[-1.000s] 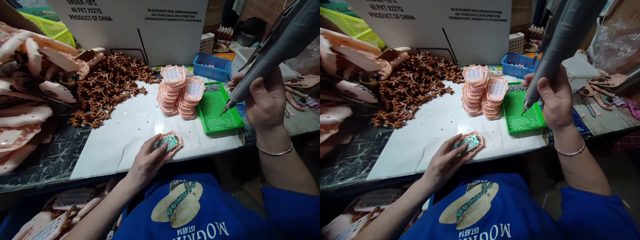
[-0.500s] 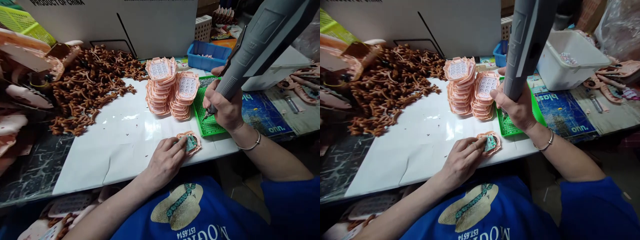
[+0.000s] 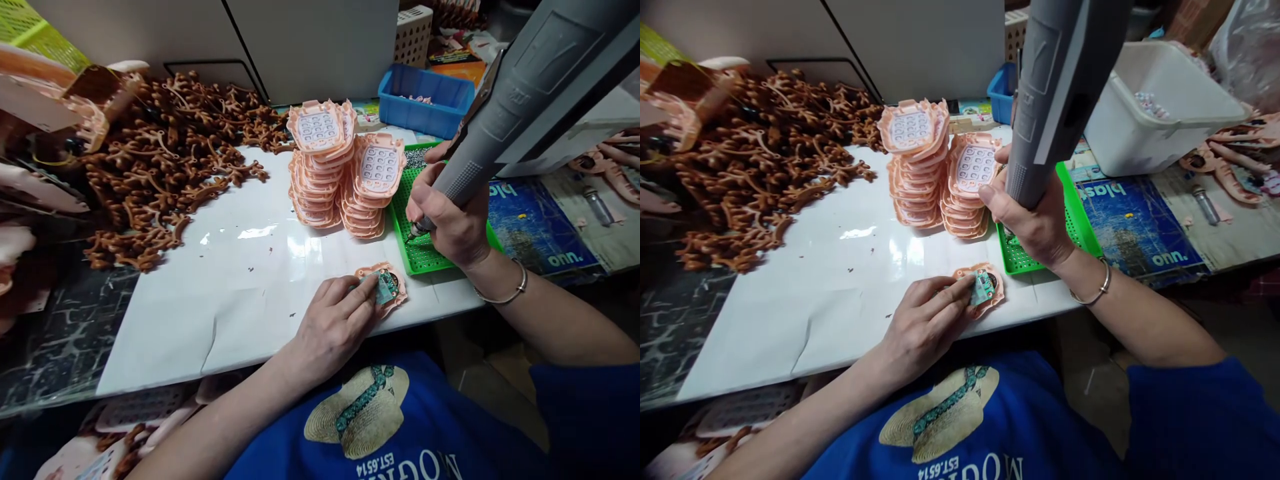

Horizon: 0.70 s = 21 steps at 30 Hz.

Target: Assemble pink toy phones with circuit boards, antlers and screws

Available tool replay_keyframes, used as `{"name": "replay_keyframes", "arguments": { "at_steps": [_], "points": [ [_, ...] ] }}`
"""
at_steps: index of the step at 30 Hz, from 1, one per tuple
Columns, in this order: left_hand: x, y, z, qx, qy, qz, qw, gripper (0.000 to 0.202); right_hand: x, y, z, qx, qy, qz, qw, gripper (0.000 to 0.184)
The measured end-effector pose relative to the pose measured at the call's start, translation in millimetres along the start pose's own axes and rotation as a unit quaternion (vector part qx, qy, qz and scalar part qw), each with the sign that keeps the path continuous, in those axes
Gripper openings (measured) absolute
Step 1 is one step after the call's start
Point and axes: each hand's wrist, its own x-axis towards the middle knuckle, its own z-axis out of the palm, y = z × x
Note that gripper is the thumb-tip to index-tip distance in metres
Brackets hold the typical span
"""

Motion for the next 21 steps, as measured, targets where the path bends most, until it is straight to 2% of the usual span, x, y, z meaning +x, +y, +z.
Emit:
{"name": "replay_keyframes", "arguments": {
  "at_steps": [4,9,12,15,17,21],
  "points": [
    [1.1,0.9,-1.1,0.003,-0.008,-0.002,1.0,0.008,-1.3,2.5,1.8,-0.01,0.0,0.002,1.0,0.05],
    [2.9,2.2,-1.7,0.01,-0.008,-0.004,1.0,0.01,0.8,-10.4,-5.7,0.025,0.044,0.01,0.999,0.039],
    [3.4,2.2,-1.8,0.017,-0.014,0.0,1.0,0.01,6.6,-26.9,-10.5,0.101,0.081,0.002,0.992,0.031],
    [3.8,1.7,-1.7,0.026,-0.024,0.005,0.999,0.016,11.1,-41.8,-8.2,0.224,0.111,-0.065,0.966,0.029],
    [4.5,1.5,-1.6,0.026,-0.026,0.004,0.999,0.017,9.4,-48.2,-3.8,0.261,0.091,-0.073,0.958,0.031],
    [6.1,1.7,-1.0,0.022,-0.009,-0.002,1.0,0.019,-4.6,-51.9,5.1,0.246,0.033,0.004,0.969,0.037]
  ]
}}
